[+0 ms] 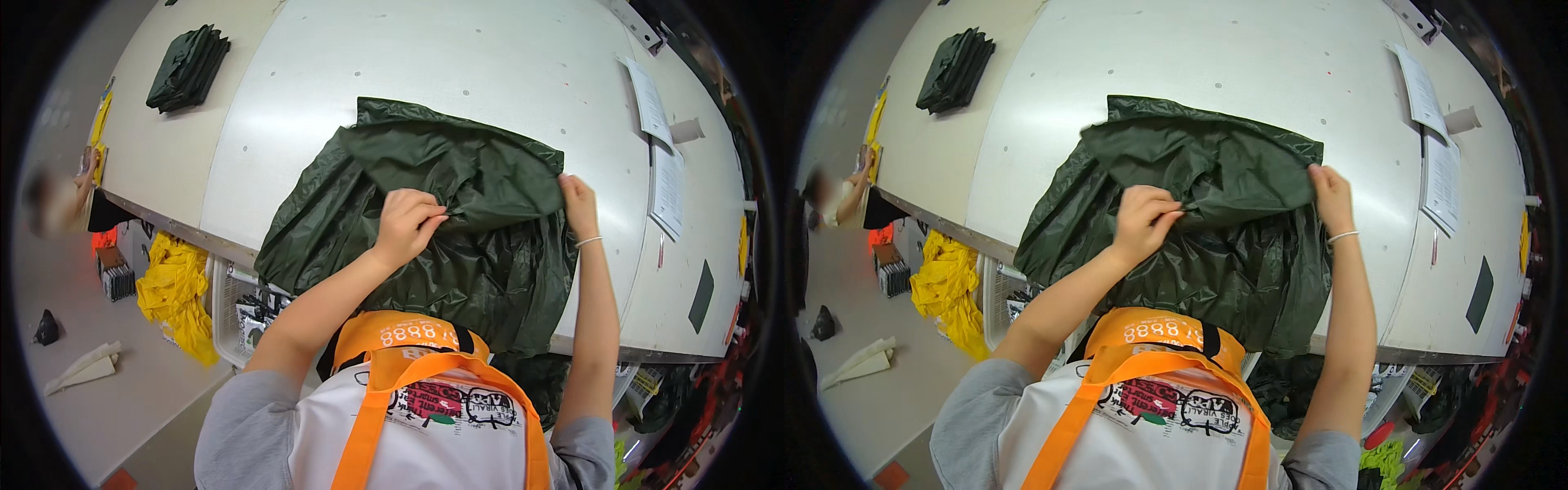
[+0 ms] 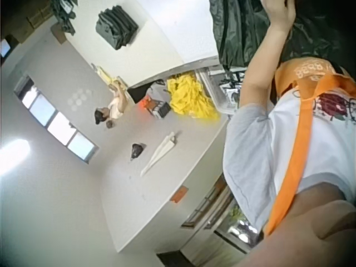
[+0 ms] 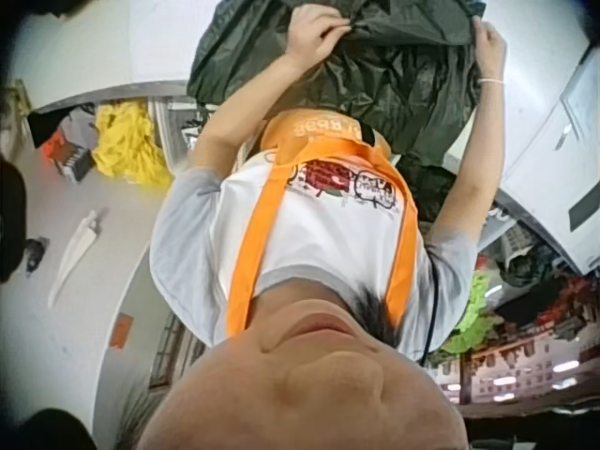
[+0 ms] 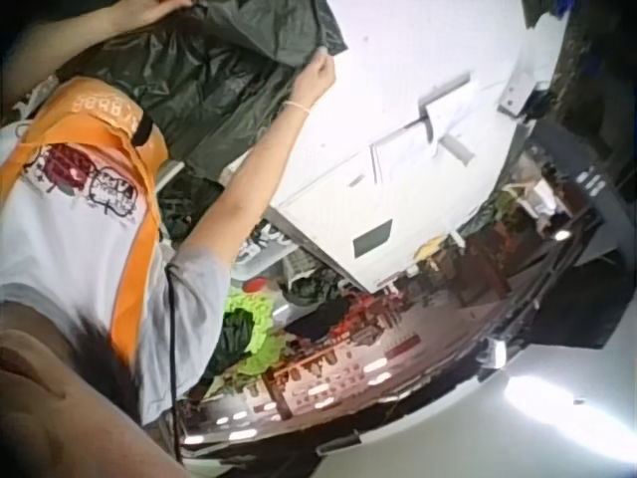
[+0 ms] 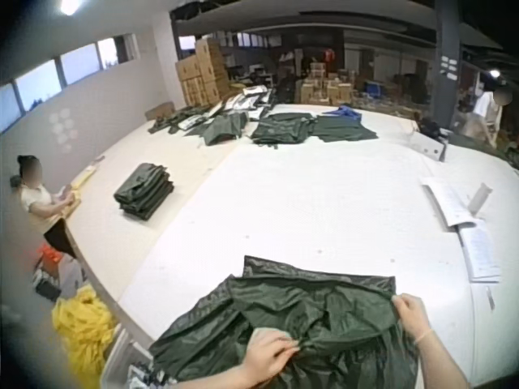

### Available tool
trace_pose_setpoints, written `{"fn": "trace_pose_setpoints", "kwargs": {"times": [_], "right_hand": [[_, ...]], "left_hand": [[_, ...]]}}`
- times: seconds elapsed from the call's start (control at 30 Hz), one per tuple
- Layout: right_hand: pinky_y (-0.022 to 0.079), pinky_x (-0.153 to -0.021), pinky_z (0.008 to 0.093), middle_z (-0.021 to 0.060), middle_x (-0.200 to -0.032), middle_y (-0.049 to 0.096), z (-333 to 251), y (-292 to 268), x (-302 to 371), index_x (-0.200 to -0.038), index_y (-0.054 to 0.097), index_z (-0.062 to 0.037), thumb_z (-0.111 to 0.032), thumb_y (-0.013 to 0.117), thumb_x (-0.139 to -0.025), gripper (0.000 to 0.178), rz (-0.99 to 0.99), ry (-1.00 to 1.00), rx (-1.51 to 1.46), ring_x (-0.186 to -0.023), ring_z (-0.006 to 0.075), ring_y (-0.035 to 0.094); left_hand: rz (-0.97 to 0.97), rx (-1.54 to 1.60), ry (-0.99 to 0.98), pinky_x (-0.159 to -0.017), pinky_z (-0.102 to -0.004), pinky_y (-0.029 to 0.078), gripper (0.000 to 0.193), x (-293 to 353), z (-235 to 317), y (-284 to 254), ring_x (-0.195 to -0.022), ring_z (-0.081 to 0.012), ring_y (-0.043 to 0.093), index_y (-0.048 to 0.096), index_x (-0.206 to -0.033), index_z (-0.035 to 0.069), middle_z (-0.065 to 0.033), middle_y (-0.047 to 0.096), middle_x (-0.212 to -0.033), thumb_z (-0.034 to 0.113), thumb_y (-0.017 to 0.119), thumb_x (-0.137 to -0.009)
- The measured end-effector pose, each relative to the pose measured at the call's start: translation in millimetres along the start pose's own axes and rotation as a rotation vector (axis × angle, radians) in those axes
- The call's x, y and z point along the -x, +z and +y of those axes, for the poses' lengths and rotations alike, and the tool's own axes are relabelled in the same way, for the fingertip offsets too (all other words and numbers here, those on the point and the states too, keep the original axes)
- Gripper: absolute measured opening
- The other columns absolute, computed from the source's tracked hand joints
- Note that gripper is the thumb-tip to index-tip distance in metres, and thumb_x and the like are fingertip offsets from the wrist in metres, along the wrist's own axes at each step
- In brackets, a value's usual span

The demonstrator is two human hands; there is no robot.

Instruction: The person folds a dark green jacket on a white table, aligning edges and smoothing the fabric. They then place the folded jacket into a white plastic basket and retrieve another jacket to repeat the folding process.

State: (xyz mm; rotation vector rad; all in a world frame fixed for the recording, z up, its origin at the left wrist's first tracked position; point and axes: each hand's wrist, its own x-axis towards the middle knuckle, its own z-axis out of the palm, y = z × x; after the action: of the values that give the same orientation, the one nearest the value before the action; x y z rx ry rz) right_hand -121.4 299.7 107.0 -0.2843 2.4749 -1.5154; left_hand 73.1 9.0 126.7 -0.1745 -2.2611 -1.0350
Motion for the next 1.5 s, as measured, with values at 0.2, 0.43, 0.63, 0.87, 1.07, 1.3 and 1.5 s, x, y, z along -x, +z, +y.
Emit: {"fn": "trace_pose_setpoints", "kwargs": {"times": [0.2,0.43,0.63,0.87,1.07,1.3,1.5], "right_hand": [[0.039,-0.061,0.0215,-0.0027,-0.07,0.057,-24.2,-35.8,-24.2,-0.08,0.061,0.0001,-0.024,0.059,-0.092,0.027,0.005,-0.065,0.107,-0.065,0.0072,0.047],[0.042,-0.07,0.0387,0.0081,-0.073,0.059,-76.7,103.8,111.9,-0.067,0.061,-0.008,-0.02,0.07,-0.077,0.018,-0.133,-0.54,0.544,-0.075,0.027,0.056],[0.04,-0.088,0.0388,0.0098,-0.108,0.056,-27.5,186.9,144.3,-0.104,0.065,-0.0046,-0.024,0.07,-0.078,0.033,-0.006,-0.329,0.641,-0.104,0.0272,0.051],[0.04,-0.078,0.0372,0.0047,-0.086,0.057,-11.2,189.8,131.7,-0.08,0.068,-0.0061,-0.014,0.068,-0.075,0.01,0.008,-0.423,0.555,-0.089,0.0242,0.052],[0.041,-0.071,0.0344,0.0033,-0.083,0.059,-74.8,120.2,147.9,-0.084,0.068,-0.007,-0.008,0.071,-0.073,0.011,0.302,-0.598,0.418,-0.08,0.0227,0.056],[0.038,-0.074,0.0329,0.0008,-0.08,0.059,-113.5,87.7,186.4,-0.075,0.067,-0.0085,-0.014,0.074,-0.071,0.01,0.17,-0.909,0.438,-0.077,0.0199,0.058],[0.045,-0.07,0.036,0.005,-0.08,0.058,-72.1,128.8,186.1,-0.075,0.065,-0.0077,-0.023,0.066,-0.082,0.016,-0.152,-0.545,0.486,-0.081,0.0231,0.056]], "left_hand": [[-0.252,-0.083,0.237,-0.075,-0.0382,0.041,0.026,18.9,37.0,-56.8,-0.083,-0.0234,0.056,0.063,-0.09,0.011,-0.0048,0.06,-0.091,0.011,0.075,-0.067],[-0.109,-0.195,-0.41,-0.07,-0.0291,0.049,0.04,-15.1,-13.6,-69.5,-0.094,-0.0261,0.061,0.056,-0.121,0.007,-0.0133,0.056,-0.124,0.013,0.065,-0.083],[-0.441,-0.537,-0.605,-0.076,-0.0401,0.049,0.032,-30.0,-89.1,-43.8,-0.094,-0.0313,0.061,0.063,-0.107,0.008,-0.0115,0.063,-0.106,0.032,0.062,-0.085],[-0.341,-0.364,-0.506,-0.066,-0.0402,0.048,0.031,-56.5,-85.7,-42.3,-0.077,-0.0327,0.063,0.067,-0.08,0.004,-0.0133,0.066,-0.078,0.035,0.065,-0.083],[-0.277,-0.393,-0.464,-0.061,-0.0379,0.048,0.035,-85.3,-89.2,-57.3,-0.066,-0.0307,0.063,0.069,-0.079,0.003,-0.0147,0.065,-0.069,0.038,0.066,-0.082],[-0.423,-0.623,-0.492,-0.058,-0.0354,0.048,0.031,-113.2,-56.0,-62.7,-0.063,-0.0241,0.063,0.069,-0.074,0.003,-0.0123,0.064,-0.067,0.034,0.072,-0.077],[-0.618,-0.516,-0.069,-0.092,-0.0456,0.037,0.041,-36.5,14.7,-14.3,-0.113,-0.0276,0.049,0.058,-0.108,0.01,-0.0088,0.052,-0.125,0.02,0.072,-0.072]]}}
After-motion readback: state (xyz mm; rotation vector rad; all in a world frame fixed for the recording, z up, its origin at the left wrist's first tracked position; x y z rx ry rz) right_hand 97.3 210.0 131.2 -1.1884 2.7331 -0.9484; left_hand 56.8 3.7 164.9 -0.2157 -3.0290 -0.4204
